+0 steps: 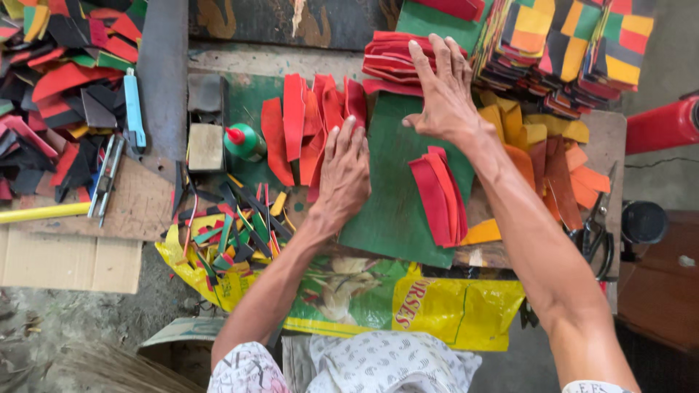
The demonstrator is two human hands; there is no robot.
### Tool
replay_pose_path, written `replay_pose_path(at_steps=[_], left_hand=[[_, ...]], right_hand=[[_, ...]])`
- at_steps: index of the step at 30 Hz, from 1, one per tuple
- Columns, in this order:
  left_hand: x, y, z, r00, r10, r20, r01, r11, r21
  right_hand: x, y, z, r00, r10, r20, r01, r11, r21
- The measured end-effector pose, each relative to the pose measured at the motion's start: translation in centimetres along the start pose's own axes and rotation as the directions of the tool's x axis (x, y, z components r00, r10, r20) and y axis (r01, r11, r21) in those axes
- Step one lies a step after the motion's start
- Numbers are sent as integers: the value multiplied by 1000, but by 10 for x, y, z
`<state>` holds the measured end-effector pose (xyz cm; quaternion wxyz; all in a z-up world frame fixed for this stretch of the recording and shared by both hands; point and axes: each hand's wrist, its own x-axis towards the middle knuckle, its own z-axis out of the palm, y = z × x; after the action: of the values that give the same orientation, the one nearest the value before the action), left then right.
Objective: The person sorts and stacks red leather pieces on a green work surface. They repeatedly pick up individual pieces, align them, and place them into a growing stack, occasionally adjusting the pile to keep it neat.
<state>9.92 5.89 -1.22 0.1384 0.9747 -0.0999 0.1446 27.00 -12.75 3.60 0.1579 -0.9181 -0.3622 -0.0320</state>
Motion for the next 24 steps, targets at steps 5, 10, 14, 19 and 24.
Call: replay_pose_path(at_steps=[5,10,14,19,24], left_hand=[[2,-1,-2,1000,-18,3,19,999,-41],[4,-2,-2,1000,-25,12,25,998,-55],[4,-4,-1,999,-28,19,29,997,-66],[3,0,0,1000,-26,-4,26,996,-88],[6,4,-13,1000,-24,-19,22,994,-103]], right_hand=[[56,49,29,956,132,263,-133,991,-15],[65,63,39,965,120,233,-127,992,17],[64,56,34,946,194,259,-187,981,-53],[56,33,23,981,129,146,-133,991,16],[24,-2,-10,982,148,-121,-79,889,450]])
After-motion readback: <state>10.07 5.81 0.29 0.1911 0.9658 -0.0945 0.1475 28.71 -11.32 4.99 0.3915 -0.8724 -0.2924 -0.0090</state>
